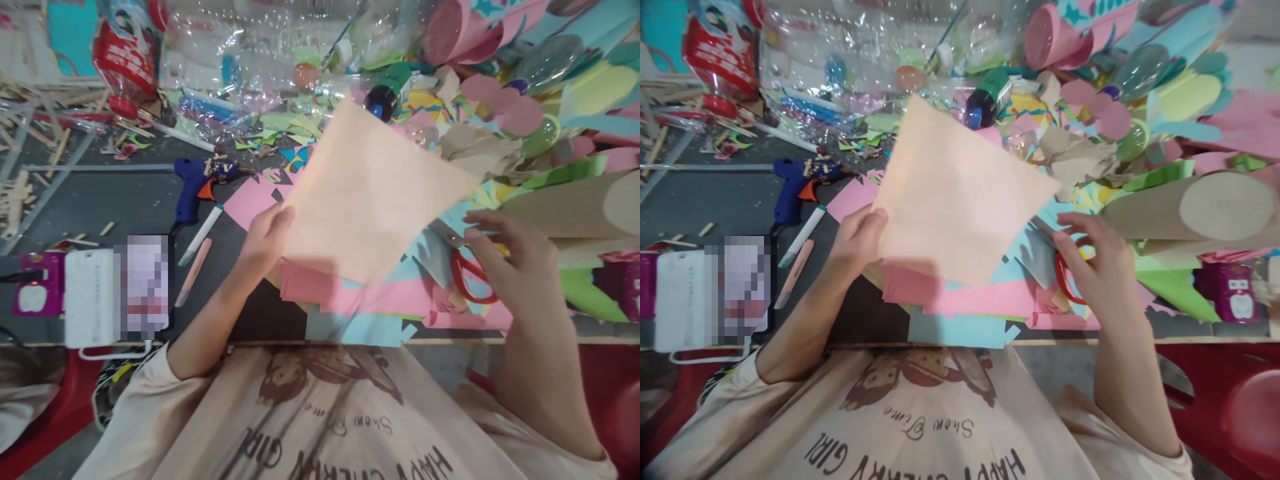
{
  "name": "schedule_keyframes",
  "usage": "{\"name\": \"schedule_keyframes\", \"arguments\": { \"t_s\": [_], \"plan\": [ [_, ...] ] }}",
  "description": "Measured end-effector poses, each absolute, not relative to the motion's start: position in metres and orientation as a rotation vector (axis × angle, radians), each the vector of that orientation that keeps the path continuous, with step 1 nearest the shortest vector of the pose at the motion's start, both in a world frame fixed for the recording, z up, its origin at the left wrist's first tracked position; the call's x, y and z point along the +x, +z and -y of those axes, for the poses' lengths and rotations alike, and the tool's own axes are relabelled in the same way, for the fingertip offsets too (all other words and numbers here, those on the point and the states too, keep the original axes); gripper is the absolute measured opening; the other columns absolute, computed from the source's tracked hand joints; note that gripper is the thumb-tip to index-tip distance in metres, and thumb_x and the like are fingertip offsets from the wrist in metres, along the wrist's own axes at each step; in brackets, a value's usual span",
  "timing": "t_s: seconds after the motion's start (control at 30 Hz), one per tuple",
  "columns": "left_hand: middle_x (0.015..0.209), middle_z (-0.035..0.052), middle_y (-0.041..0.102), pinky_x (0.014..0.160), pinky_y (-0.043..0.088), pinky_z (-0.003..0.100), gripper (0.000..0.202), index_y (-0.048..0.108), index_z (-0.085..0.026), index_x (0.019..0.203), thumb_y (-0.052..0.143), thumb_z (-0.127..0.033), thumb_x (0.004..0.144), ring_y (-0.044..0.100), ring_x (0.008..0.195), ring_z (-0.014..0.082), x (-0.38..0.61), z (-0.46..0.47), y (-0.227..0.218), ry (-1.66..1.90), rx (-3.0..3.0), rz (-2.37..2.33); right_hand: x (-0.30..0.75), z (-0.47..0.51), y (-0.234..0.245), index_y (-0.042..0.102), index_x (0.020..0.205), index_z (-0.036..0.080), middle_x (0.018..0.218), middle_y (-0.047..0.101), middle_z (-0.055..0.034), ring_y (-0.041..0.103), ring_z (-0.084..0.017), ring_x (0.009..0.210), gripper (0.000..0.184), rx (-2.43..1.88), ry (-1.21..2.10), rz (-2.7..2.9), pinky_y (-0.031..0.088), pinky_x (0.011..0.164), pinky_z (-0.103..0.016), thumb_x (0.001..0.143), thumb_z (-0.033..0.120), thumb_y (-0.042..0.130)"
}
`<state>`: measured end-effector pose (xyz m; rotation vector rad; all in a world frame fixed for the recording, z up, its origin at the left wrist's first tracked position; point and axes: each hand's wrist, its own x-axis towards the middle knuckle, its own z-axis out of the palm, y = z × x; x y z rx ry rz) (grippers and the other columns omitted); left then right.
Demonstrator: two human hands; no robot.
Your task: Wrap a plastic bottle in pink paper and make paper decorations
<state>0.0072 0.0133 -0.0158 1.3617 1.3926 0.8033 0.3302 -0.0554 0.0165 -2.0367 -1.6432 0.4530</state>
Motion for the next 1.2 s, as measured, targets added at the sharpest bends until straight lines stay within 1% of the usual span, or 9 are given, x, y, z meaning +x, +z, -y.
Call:
{"name": "schedule_keyframes", "arguments": {
  "t_s": [0.03, 0.1, 0.17, 0.3, 0.5, 0.7, 0.87, 1.1, 1.2],
  "plan": [
    [0.082, 0.0041, 0.07, 0.074, 0.054, 0.031, 0.03, 0.066, -0.019, 0.092, 0.05, -0.044, 0.089, 0.068, 0.083, 0.0214, 0.006, -0.016, -0.02, 0.89, 1.252, -1.357, 0.337, 0.062, 0.014, 0.067, 0.104, 0.023, 0.101, 0.07, -0.011, 0.067, -0.025, 0.078, 0.032, -2.131, 0.43, 1.707, 0.056, 0.065, -0.04, 0.085, 0.045, 0.055],
    [0.1, 0.0059, 0.072, 0.087, 0.055, 0.035, 0.032, 0.064, -0.021, 0.105, 0.055, -0.045, 0.087, 0.068, 0.102, 0.0256, 0.005, -0.02, -0.027, 1.038, 1.065, -1.28, 0.347, 0.075, 0.009, 0.066, 0.107, 0.02, 0.106, 0.07, -0.0157, 0.067, -0.031, 0.091, 0.039, -2.232, 0.364, 1.829, 0.056, 0.079, -0.048, 0.084, 0.046, 0.049],
    [0.119, 0.0065, 0.069, 0.1, 0.052, 0.04, 0.035, 0.06, -0.022, 0.116, 0.055, -0.04, 0.086, 0.061, 0.121, 0.0277, 0.007, -0.022, -0.034, 1.126, 0.931, -1.216, 0.352, 0.086, 0.002, 0.064, 0.114, 0.016, 0.111, 0.068, -0.0192, 0.065, -0.035, 0.103, 0.044, -2.289, 0.306, 1.911, 0.053, 0.09, -0.052, 0.084, 0.043, 0.044],
    [0.129, 0.0077, 0.065, 0.108, 0.048, 0.042, 0.038, 0.055, -0.022, 0.123, 0.053, -0.036, 0.088, 0.05, 0.136, 0.0286, 0.013, -0.021, -0.042, 1.132, 0.836, -1.128, 0.356, 0.095, -0.009, 0.057, 0.129, 0.012, 0.118, 0.062, -0.0226, 0.06, -0.038, 0.111, 0.053, -2.416, 0.148, 1.983, 0.051, 0.092, -0.05, 0.084, 0.037, 0.043],
    [0.128, 0.0075, 0.064, 0.102, 0.054, 0.044, 0.048, 0.052, -0.025, 0.125, 0.066, -0.035, 0.079, 0.057, 0.128, 0.03, 0.012, -0.017, -0.042, 1.014, 0.777, -1.025, 0.362, 0.082, -0.01, 0.048, 0.14, 0.012, 0.112, 0.061, -0.0216, 0.062, -0.034, 0.103, 0.058, -2.493, 0.244, 2.158, 0.048, 0.096, -0.047, 0.083, 0.024, 0.048],
    [0.134, 0.0046, 0.06, 0.093, 0.059, 0.041, 0.055, 0.051, -0.028, 0.12, 0.074, -0.029, 0.07, 0.058, 0.126, 0.0289, 0.011, -0.016, -0.042, 0.997, 0.723, -1.059, 0.364, 0.072, -0.004, 0.048, 0.14, 0.018, 0.098, 0.056, -0.0169, 0.062, -0.032, 0.09, 0.064, -2.627, 0.407, 2.271, 0.05, 0.084, -0.041, 0.077, 0.017, 0.055],
    [0.131, 0.0051, 0.062, 0.093, 0.06, 0.041, 0.053, 0.05, -0.027, 0.116, 0.075, -0.029, 0.07, 0.059, 0.125, 0.0286, 0.012, -0.016, -0.042, 1.03, 0.734, -1.065, 0.361, 0.081, -0.004, 0.045, 0.141, 0.019, 0.099, 0.058, -0.017, 0.061, -0.035, 0.089, 0.063, -2.719, 0.266, 2.178, 0.05, 0.08, -0.043, 0.078, 0.023, 0.052],
    [0.124, 0.0055, 0.065, 0.092, 0.06, 0.039, 0.053, 0.051, -0.025, 0.112, 0.077, -0.027, 0.066, 0.062, 0.12, 0.0274, 0.012, -0.018, -0.045, 1.061, 0.719, -1.085, 0.371, 0.087, -0.012, 0.057, 0.11, 0.019, 0.095, 0.062, -0.014, 0.062, -0.033, 0.093, 0.043, -2.506, 0.454, 1.686, 0.051, 0.083, -0.047, 0.069, 0.034, 0.055],
    [0.123, 0.0055, 0.065, 0.092, 0.059, 0.04, 0.051, 0.052, -0.025, 0.11, 0.077, -0.026, 0.065, 0.062, 0.12, 0.0276, 0.011, -0.019, -0.046, 1.07, 0.709, -1.085, 0.359, 0.095, 0.001, 0.057, 0.098, 0.023, 0.086, 0.063, -0.0073, 0.063, -0.027, 0.078, 0.041, -2.331, 0.733, 1.479, 0.054, 0.075, -0.043, 0.065, 0.046, 0.065]
  ]
}}
